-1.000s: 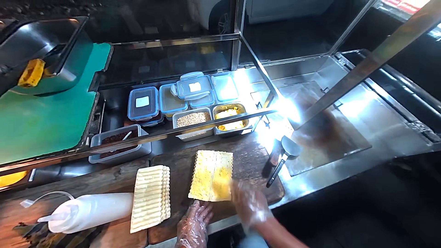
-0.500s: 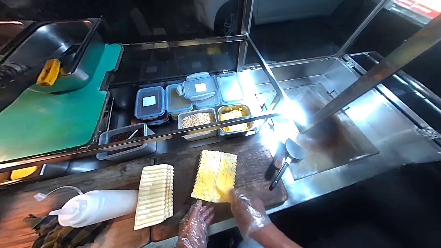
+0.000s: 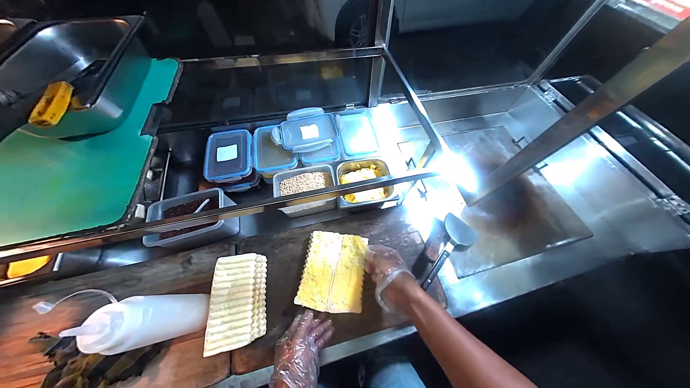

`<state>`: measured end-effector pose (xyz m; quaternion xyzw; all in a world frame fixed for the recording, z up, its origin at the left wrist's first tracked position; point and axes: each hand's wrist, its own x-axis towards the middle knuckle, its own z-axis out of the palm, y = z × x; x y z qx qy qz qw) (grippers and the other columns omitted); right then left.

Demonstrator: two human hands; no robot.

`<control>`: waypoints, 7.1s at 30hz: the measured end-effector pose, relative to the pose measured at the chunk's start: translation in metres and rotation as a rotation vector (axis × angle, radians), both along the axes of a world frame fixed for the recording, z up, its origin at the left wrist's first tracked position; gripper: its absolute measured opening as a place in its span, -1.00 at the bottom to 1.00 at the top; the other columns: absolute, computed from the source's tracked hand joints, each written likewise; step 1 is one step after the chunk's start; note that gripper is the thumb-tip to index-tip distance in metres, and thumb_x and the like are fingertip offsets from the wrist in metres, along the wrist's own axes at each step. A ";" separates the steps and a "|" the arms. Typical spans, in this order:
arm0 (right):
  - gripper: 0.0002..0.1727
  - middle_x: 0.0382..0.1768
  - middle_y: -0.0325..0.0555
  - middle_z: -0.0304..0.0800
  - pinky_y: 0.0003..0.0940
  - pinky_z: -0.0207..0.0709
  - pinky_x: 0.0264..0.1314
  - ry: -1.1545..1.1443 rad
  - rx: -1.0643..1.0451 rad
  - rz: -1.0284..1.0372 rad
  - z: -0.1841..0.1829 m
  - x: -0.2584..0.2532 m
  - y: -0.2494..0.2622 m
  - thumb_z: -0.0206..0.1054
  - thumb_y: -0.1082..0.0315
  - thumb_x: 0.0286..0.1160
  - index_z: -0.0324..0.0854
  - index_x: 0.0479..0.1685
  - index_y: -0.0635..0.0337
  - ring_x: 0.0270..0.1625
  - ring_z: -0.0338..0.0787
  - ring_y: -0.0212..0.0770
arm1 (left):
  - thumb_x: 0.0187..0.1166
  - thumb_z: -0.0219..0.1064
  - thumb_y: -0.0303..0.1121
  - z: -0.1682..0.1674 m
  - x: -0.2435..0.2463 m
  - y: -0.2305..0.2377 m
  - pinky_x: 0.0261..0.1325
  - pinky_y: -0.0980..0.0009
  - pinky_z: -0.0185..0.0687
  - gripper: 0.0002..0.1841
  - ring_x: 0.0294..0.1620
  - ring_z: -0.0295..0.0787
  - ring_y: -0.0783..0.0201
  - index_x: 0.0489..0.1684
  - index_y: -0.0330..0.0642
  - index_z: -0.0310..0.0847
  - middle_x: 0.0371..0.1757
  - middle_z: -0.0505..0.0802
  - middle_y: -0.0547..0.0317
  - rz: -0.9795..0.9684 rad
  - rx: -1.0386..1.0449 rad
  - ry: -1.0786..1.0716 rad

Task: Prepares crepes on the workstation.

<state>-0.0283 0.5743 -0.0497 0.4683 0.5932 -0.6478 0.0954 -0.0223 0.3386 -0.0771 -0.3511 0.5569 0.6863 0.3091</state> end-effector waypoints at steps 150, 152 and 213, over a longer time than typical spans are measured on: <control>-0.62 0.06 0.05 0.87 0.20 0.78 -0.04 -0.029 0.868 0.891 0.037 0.079 -0.050 0.15 0.14 0.68 0.73 0.34 -0.13 0.03 0.90 0.13 | 0.65 0.10 -0.33 0.026 -0.078 0.030 -0.04 0.05 0.85 -0.68 -0.11 0.89 0.03 0.23 -0.27 0.57 -0.08 0.86 -0.16 -0.179 0.374 0.098; -0.63 0.05 0.06 0.88 0.19 0.78 -0.14 -0.048 0.860 0.892 0.046 0.102 -0.066 0.14 0.14 0.68 0.75 0.32 -0.17 -0.02 0.91 0.15 | 0.66 0.10 -0.32 0.030 -0.080 0.033 -0.06 0.06 0.85 -0.67 -0.10 0.89 0.04 0.27 -0.25 0.56 -0.07 0.87 -0.15 -0.225 0.335 0.118; -0.57 0.30 0.05 0.79 0.18 0.56 0.44 -0.056 0.638 0.896 0.037 0.033 0.000 0.11 0.13 0.74 0.64 0.46 -0.04 0.38 0.76 0.08 | 0.51 0.34 -0.21 0.028 -0.062 0.049 0.24 0.20 0.79 -0.38 0.26 0.81 0.16 0.60 -0.22 0.45 0.34 0.79 -0.04 -0.462 0.071 0.373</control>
